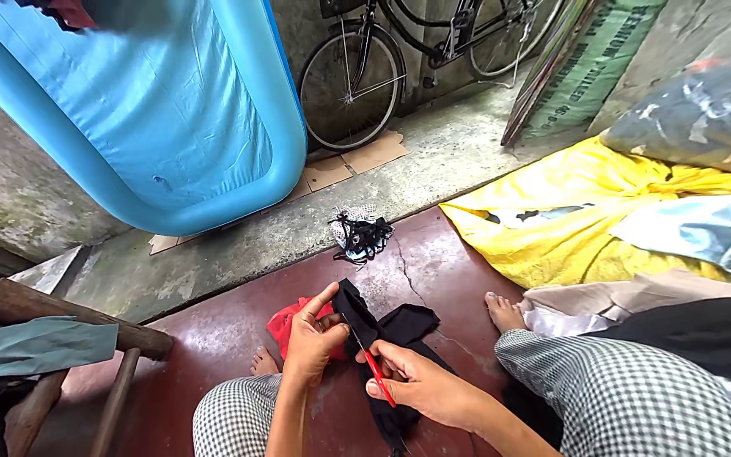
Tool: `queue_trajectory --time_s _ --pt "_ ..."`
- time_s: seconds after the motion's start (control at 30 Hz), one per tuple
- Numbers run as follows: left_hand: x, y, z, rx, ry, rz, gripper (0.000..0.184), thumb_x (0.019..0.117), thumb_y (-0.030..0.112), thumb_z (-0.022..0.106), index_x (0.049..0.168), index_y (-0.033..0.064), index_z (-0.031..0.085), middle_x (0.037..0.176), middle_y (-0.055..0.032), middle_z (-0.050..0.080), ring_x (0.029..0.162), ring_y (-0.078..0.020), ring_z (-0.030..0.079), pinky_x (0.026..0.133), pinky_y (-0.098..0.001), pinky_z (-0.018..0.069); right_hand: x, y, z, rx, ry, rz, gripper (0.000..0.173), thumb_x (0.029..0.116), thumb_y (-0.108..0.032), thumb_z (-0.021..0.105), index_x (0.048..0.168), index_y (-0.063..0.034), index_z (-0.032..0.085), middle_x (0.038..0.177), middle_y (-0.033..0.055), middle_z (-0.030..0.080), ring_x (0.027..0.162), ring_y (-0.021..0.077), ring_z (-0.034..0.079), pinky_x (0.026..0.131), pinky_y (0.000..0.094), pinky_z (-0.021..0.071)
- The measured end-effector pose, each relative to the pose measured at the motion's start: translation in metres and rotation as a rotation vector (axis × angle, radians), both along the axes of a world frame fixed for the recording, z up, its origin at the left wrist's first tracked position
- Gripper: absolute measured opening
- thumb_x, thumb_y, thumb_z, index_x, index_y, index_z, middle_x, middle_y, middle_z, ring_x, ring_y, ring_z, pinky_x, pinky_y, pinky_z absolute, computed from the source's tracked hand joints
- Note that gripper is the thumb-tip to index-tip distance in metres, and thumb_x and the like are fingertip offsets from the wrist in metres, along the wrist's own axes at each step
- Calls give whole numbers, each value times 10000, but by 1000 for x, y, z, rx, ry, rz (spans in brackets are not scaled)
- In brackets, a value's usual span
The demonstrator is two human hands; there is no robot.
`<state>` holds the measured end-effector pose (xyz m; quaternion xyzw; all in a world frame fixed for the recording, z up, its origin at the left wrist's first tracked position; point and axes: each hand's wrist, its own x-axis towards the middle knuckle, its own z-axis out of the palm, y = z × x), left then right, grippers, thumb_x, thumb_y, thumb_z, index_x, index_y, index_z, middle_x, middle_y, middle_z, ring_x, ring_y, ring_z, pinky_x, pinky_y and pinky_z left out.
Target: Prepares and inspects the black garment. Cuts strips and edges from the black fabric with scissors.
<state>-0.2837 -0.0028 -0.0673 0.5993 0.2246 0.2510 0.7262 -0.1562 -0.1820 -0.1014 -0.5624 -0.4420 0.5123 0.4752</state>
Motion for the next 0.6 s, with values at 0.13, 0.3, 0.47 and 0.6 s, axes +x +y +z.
queue_trajectory --time_s 0.13,0.3,0.47,0.6 --pt "0 2 1 10 8 12 770 757 -159 704 1454 148 590 1355 -149 637 894 -278 722 829 -443 620 -3 1 1 -19 148 -20 404 955 -334 701 1298 -145 600 895 33 667 768 154 678 677 340 595" --pt "0 2 2 29 15 -38 787 757 -153 700 1472 149 570 1397 -141 609 920 -291 721 843 -457 621 -2 0 2 -21 231 46 491 956 -390 696 1361 -155 548 950 35 664 825 154 672 724 347 584" --pt "-1 3 0 57 30 -71 821 748 -152 696 1494 157 545 1445 -118 576 977 -294 712 853 -454 618 -5 1 3 -36 259 -5 440 958 -339 702 1323 -132 569 942 34 669 820 160 686 724 358 604" --pt "0 5 -1 71 52 -61 869 732 -129 722 1521 168 510 1433 -113 584 1030 -299 692 851 -451 613 -2 2 2 -39 265 17 386 979 -314 676 1308 -136 583 932 38 674 804 160 686 706 361 604"
